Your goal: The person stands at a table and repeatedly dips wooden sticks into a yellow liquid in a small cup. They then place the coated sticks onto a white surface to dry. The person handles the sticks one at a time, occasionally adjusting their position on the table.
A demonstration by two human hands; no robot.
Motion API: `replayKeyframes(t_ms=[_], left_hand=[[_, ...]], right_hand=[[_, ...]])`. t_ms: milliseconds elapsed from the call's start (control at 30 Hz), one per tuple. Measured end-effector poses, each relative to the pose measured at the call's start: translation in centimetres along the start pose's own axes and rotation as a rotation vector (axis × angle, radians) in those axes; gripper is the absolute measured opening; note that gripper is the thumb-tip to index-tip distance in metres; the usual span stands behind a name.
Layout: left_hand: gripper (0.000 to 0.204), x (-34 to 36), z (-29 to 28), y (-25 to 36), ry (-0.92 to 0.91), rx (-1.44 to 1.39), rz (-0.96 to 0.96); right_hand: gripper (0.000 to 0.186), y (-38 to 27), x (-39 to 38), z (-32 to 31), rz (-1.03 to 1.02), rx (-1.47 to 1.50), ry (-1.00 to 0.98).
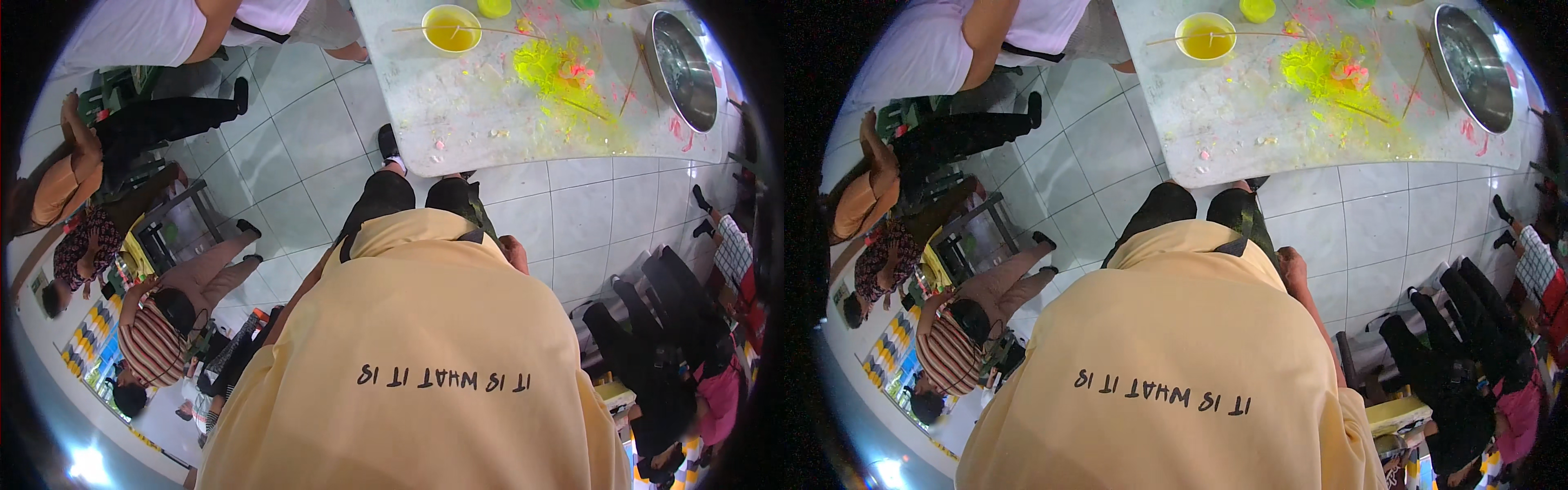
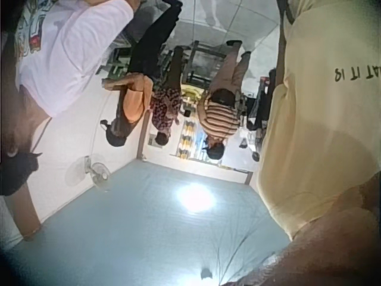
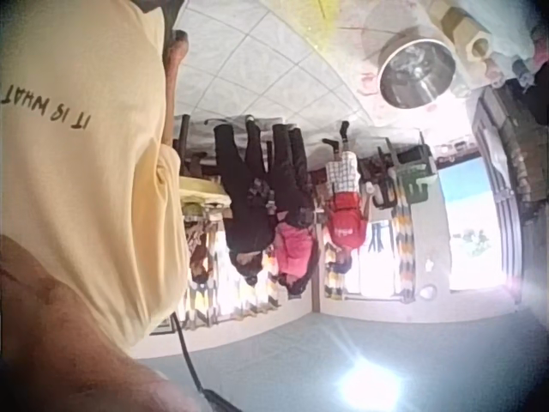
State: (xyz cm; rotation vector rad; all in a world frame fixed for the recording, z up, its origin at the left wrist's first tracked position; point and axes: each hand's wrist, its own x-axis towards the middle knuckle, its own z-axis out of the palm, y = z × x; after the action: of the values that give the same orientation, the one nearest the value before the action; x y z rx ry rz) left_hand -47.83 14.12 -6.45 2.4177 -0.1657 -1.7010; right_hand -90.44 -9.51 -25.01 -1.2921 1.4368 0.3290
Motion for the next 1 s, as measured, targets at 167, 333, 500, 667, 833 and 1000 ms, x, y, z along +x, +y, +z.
replayKeyframes(t_ms=[167,333,500,667,833,1000], left_hand=[[0.055,0.5,1.4,6.2,-0.051,-0.166,0.107],[0.057,1.6,1.3,10.3,-0.094,-0.277,0.111],[0.058,8.1,-0.2,10.0,-0.183,0.259,0.035],[0.035,7.5,-0.1,13.4,0.055,-0.198,0.122],[0.037,6.9,0.1,15.7,0.210,0.058,0.354],[0.033,5.8,0.7,16.5,0.182,0.038,0.368]], right_hand=[[0.024,-4.2,-1.8,-2.3,-0.071,-0.080,0.032],[0.024,-10.1,-3.2,-6.5,-0.065,-0.322,-0.017],[0.031,-18.4,-4.5,-11.4,-0.129,-0.445,-0.032],[0.027,-23.6,-2.5,-17.1,-0.278,-0.255,0.330],[0.018,-26.0,3.4,-24.1,-0.442,-0.299,0.860],[0.025,-27.2,9.5,-29.8,-0.334,-0.378,0.984]])
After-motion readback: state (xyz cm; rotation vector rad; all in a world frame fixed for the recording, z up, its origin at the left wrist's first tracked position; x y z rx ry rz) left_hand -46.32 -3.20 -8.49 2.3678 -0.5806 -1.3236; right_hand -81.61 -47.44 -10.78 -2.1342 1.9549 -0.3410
